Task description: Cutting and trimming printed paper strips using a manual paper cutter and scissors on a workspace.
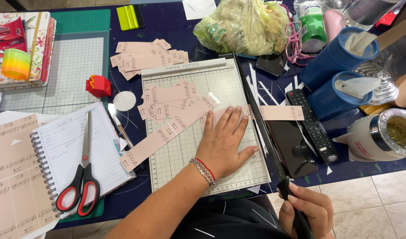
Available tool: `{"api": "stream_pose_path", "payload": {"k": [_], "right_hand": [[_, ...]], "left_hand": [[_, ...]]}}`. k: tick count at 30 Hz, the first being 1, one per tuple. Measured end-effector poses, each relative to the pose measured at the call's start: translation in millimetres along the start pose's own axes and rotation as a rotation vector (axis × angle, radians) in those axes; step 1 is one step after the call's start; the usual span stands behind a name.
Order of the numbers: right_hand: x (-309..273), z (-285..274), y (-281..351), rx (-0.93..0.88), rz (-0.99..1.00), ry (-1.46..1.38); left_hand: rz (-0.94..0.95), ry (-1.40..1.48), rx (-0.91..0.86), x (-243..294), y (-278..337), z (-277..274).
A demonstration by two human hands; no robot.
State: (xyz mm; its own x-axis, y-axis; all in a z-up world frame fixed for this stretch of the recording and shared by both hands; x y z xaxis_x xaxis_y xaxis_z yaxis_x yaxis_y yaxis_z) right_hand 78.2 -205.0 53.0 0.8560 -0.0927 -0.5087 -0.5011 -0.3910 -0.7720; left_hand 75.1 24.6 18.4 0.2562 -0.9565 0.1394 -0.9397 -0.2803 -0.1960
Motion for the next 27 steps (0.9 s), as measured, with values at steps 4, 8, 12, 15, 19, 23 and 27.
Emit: {"api": "stream_pose_path", "payload": {"k": [4,8,12,15,19,23,27], "right_hand": [[21.0,1.5,30.3,0.010,-0.210,-0.054],[13.4,0.0,17.0,-0.059,-0.209,-0.051],[-7.7,-10.4,-19.2,-0.041,-0.180,-0.064],[-20.4,-13.4,-46.1,-0.012,-0.080,-0.041],[-30.7,-16.1,-75.0,-0.049,-0.150,-0.074],[-43.2,-17.2,-101.4,-0.030,-0.028,-0.040],[-53.4,-15.8,-114.1,-0.033,-0.009,-0.052]], "left_hand": [[0.005,-0.009,-0.004,1.8,0.8,-2.0],[0.021,0.001,0.053,0.7,0.5,-5.4],[0.161,0.107,0.071,7.2,7.6,-20.9],[0.389,0.256,0.243,17.9,19.0,-34.1],[0.434,0.474,0.273,12.5,21.3,-28.8],[0.332,0.388,0.287,8.0,19.7,-47.9],[0.023,0.010,0.222,-13.9,16.8,-17.1]]}}
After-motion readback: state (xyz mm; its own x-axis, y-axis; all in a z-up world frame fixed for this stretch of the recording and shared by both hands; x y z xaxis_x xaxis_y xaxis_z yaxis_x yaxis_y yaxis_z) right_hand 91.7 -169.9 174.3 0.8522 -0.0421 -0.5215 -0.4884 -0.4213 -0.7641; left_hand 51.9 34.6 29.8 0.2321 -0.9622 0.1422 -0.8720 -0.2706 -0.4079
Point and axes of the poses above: each hand's wrist, its own y-axis away from the middle knuckle, its own z-axis out of the palm, x = y × z, the point moved 8 cm from there along -y, towards the middle knuckle, and after that the axes turned 7 degrees about -y, right-handed, at the moved point
